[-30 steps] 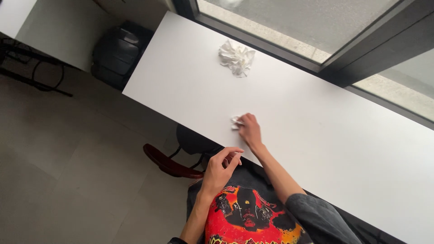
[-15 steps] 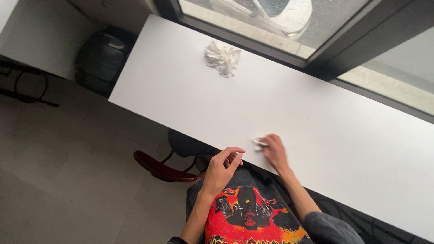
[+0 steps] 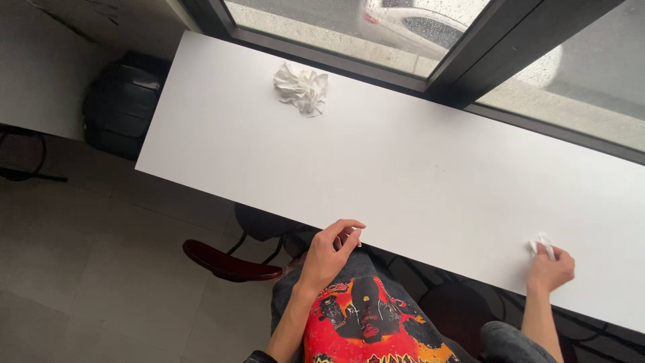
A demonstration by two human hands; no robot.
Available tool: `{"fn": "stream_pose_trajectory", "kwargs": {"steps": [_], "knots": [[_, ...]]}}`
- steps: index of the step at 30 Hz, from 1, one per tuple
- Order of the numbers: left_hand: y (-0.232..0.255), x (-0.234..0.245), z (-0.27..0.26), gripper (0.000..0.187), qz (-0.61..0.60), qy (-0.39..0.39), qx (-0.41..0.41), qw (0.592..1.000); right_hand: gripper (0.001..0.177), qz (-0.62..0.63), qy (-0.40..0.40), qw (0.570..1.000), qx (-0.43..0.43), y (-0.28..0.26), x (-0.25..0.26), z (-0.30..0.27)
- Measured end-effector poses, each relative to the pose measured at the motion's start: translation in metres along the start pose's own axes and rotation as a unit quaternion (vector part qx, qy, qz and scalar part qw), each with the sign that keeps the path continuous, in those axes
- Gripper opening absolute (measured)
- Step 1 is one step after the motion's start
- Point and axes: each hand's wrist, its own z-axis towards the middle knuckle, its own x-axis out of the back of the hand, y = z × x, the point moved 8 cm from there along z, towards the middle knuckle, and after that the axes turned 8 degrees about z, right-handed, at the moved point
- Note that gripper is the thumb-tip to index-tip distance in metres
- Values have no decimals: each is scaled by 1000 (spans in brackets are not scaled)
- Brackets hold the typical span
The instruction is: Wiping a white table and desk surface using a tissue
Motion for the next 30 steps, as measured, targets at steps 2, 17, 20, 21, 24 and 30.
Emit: {"fn": "stream_pose_trajectory", "kwargs": {"steps": [2, 17, 20, 21, 24, 30], "knots": [[-1, 1, -1, 21, -5, 3, 5, 1000, 22, 25, -20, 999, -1, -27, -21, -14], [-23, 37, -26, 17, -44, 89, -46, 994, 22, 305, -347, 834, 302, -476, -235, -289], [-24, 46, -34, 17, -40, 110, -44, 992, 25, 284, -379, 802, 364, -521, -272, -330], [-25, 49, -35, 18, -39, 118, -43, 991, 29, 264, -392, 790, 391, -535, -283, -342], [-27, 54, -40, 18, -47, 123, -27, 991, 26, 258, -418, 777, 394, -543, -280, -342], [-13, 43, -37, 16, -53, 99, -44, 993, 33, 272, -427, 767, 393, -508, -186, -299]]}}
